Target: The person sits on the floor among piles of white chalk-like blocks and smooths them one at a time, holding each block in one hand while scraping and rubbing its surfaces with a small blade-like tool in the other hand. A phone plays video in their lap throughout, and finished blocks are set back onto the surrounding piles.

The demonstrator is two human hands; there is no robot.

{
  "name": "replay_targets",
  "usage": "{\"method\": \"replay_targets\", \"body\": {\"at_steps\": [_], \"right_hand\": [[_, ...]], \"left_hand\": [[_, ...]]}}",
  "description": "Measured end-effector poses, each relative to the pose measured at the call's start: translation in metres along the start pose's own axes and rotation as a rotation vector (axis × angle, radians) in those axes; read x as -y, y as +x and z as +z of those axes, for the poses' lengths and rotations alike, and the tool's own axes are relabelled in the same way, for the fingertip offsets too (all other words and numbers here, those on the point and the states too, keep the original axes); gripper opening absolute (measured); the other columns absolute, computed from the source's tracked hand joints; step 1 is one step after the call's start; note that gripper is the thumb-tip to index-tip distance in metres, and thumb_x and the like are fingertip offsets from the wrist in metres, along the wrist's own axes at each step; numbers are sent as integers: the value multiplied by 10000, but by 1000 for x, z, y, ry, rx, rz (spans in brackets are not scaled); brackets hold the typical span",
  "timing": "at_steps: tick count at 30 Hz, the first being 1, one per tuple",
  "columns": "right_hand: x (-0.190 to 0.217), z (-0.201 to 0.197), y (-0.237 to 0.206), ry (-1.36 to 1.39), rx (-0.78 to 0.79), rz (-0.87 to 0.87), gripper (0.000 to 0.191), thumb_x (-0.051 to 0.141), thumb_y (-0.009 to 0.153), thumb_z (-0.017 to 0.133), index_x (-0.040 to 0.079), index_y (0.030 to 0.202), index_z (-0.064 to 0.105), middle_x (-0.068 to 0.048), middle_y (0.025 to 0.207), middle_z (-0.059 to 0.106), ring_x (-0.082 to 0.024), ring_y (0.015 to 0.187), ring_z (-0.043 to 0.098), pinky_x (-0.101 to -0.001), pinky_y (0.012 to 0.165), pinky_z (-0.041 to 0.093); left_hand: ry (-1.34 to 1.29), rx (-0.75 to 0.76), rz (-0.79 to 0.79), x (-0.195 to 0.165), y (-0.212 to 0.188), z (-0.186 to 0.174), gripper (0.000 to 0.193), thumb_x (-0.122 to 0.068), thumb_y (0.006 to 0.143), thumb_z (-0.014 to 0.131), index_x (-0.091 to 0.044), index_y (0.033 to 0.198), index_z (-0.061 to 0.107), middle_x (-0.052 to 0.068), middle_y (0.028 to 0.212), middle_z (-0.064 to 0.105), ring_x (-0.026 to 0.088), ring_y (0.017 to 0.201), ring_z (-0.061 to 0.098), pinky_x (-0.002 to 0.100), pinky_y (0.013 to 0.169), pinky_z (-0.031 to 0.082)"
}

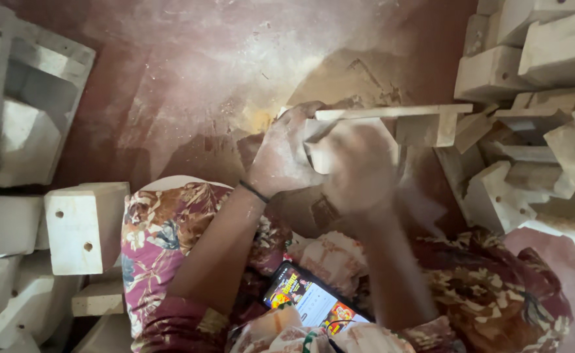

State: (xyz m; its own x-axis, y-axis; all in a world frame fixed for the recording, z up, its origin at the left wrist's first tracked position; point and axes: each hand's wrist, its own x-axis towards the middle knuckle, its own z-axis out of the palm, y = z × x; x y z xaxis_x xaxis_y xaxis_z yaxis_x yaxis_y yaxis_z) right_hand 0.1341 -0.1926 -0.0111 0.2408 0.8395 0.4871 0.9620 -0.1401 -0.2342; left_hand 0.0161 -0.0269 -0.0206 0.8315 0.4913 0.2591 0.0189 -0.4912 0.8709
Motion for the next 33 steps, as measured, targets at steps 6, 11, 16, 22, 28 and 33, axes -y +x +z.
{"method": "replay_targets", "body": {"at_steps": [6, 11, 16, 22, 28, 33], "right_hand": [[24, -18, 27, -134, 26, 296, 293, 3, 764, 587, 46, 1036, 687, -113, 1188, 672, -329, 1146, 628, -493, 927, 434], [21, -19, 27, 59, 14, 260, 129, 74, 873, 608, 92, 980, 679, -55, 1152, 710, -257, 1053, 670, -428, 943, 506], [-4, -26, 32, 1, -157, 515, 127, 137, 992, 590, 117, 947, 708, -4, 1114, 780, -187, 949, 741, -366, 806, 552], [-1, -16, 25, -107, -60, 113, 132, 36, 912, 612, 56, 1019, 687, -102, 1114, 732, -279, 1048, 686, -437, 907, 552], [-1, -50, 58, -85, -85, 559, 125, 45, 1014, 601, 57, 1082, 705, -104, 1250, 731, -272, 1146, 702, -425, 1025, 551], [45, -22, 54, 74, -35, 149, 282, 23, 878, 571, 27, 1142, 669, -154, 1277, 664, -328, 1232, 660, -474, 1112, 520]], "left_hand": [[-26, -52, 40, 5, 2, 7, 794, -258, 633, 891, -68, 1314, 531, 178, 1193, 661, 376, 1127, 651, 452, 991, 533], [52, -92, 162, 4, 0, 3, 739, -220, 689, 901, -84, 1312, 527, 198, 1234, 639, 369, 1132, 652, 432, 978, 540], [-71, -68, 55, -4, 2, 1, 774, -263, 678, 887, -47, 1325, 520, 178, 1186, 658, 362, 1108, 681, 441, 957, 566], [-71, -39, 43, -3, 1, -4, 759, -279, 679, 903, -55, 1314, 553, 170, 1186, 669, 357, 1114, 687, 434, 970, 564], [55, -86, 187, 1, -1, 5, 832, -270, 651, 900, -24, 1337, 500, 214, 1225, 632, 392, 1141, 638, 460, 1010, 527], [-795, 41, -309, -1, -1, 2, 735, -304, 752, 877, -36, 1342, 530, 196, 1250, 686, 372, 1165, 681, 449, 1041, 567]]}}
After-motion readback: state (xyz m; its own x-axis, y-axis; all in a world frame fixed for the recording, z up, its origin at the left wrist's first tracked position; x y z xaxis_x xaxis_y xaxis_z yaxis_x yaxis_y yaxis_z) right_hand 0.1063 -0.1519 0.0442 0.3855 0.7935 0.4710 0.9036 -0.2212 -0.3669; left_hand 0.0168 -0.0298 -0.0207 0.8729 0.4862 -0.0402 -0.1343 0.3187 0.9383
